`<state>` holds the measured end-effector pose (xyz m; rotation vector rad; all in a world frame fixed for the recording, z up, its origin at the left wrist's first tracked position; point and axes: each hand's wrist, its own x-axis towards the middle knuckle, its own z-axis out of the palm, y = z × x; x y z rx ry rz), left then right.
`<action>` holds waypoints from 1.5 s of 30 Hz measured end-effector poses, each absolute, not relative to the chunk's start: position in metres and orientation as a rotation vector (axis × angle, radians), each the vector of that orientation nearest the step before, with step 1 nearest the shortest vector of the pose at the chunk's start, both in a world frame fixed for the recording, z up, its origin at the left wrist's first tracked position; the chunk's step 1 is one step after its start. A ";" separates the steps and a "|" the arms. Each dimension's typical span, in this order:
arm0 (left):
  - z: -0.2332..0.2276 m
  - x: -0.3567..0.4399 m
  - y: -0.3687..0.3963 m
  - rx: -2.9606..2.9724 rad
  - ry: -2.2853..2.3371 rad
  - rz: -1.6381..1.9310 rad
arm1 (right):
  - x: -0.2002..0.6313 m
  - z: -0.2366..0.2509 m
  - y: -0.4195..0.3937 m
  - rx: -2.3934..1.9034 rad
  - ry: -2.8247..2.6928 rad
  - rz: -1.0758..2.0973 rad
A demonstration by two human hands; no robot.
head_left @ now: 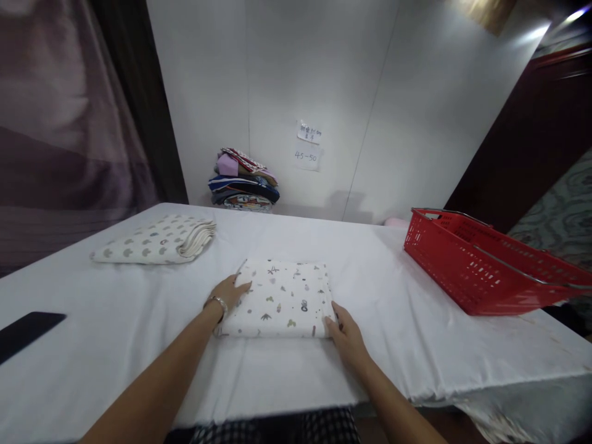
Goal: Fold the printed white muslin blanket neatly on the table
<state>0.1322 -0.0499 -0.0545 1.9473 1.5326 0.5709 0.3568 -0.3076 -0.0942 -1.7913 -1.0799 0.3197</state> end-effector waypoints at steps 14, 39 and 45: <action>-0.077 0.102 -0.081 1.841 1.360 0.710 | 0.427 -0.058 -0.191 -2.090 -1.019 0.191; -0.071 0.105 -0.088 1.719 1.364 0.740 | 0.430 -0.064 -0.175 -2.267 -0.941 0.196; -0.072 0.104 -0.087 1.776 1.368 0.745 | 0.428 -0.063 -0.171 -2.282 -0.954 0.205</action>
